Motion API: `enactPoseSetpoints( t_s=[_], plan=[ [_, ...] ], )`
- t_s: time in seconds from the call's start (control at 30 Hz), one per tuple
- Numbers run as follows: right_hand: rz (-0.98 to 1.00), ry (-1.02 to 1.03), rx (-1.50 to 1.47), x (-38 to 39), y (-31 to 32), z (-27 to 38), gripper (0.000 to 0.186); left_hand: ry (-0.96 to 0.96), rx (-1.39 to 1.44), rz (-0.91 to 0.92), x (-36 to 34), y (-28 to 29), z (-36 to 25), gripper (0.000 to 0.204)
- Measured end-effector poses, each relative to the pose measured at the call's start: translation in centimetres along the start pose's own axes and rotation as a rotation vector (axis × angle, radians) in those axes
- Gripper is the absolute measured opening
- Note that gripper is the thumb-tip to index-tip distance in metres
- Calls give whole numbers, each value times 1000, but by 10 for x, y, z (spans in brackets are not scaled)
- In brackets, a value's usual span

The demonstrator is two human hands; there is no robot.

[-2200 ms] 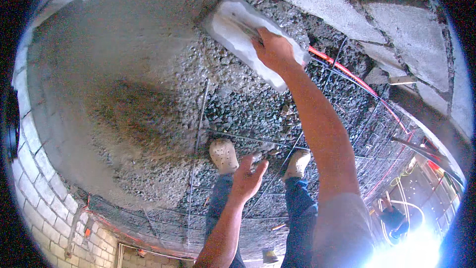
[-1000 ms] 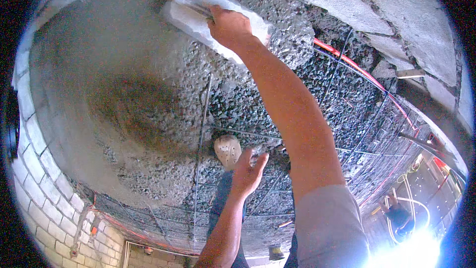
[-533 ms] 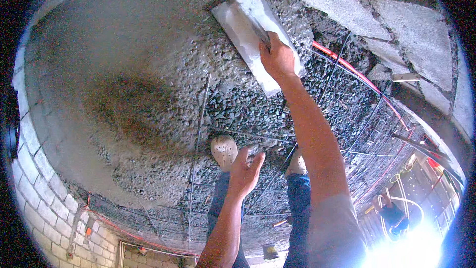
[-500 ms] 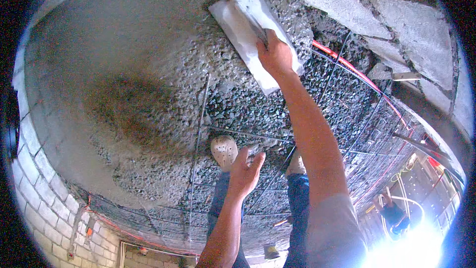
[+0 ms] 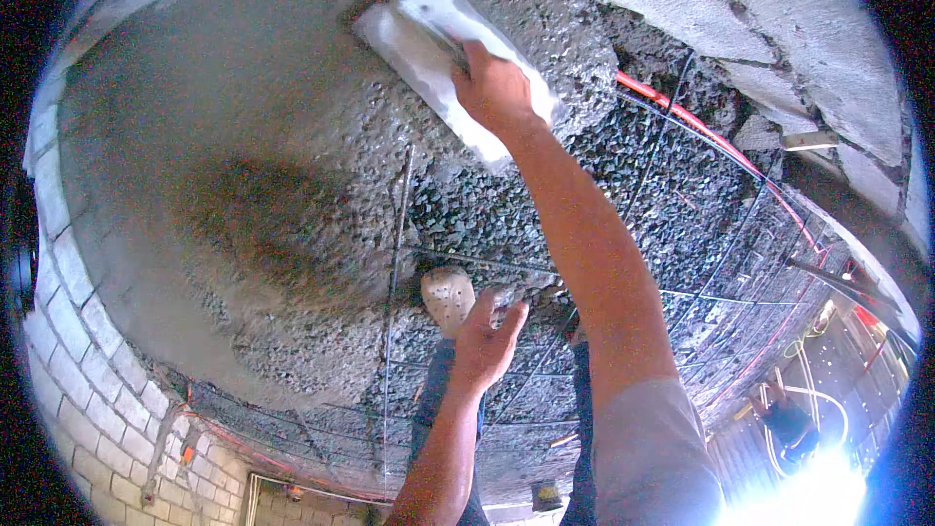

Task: The person pours wet concrete from buckets onto the ground and smooths the concrete using a trowel.

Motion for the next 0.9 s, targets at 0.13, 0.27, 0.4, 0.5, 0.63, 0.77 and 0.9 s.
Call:
enactPoseSetpoints(
  t_s=[0.13,0.27,0.4,0.5,0.63,0.77,0.9],
  plan=[
    [19,-72,-8,-15,-5,19,37,-36,12,3,1,9,-3,35],
    [52,-88,73,-16,-9,6,36,-21,9,-1,2,14,-3,36],
    [28,46,71,-43,-7,18,35,22,60,45,1,8,-2,37],
    [66,45,90,-50,-12,30,37,-33,25,-39,1,12,1,35],
    [72,14,136,-45,-8,14,38,-25,-10,26,-1,10,-1,34],
    [140,-75,135,-12,-2,-4,39,-8,26,-23,0,13,8,34],
    [45,-1,57,-15,-1,9,39,2,15,-41,1,10,4,33]
  ],
)
Point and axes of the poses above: each hand's wrist, its own x-axis away from the middle knuckle, its own y-axis out of the back of the hand, z = x × y, the point moved 7 cm from there along -x, towards the middle knuckle, and after that the axes turned 1 degree about x, right-handed, at the moved point
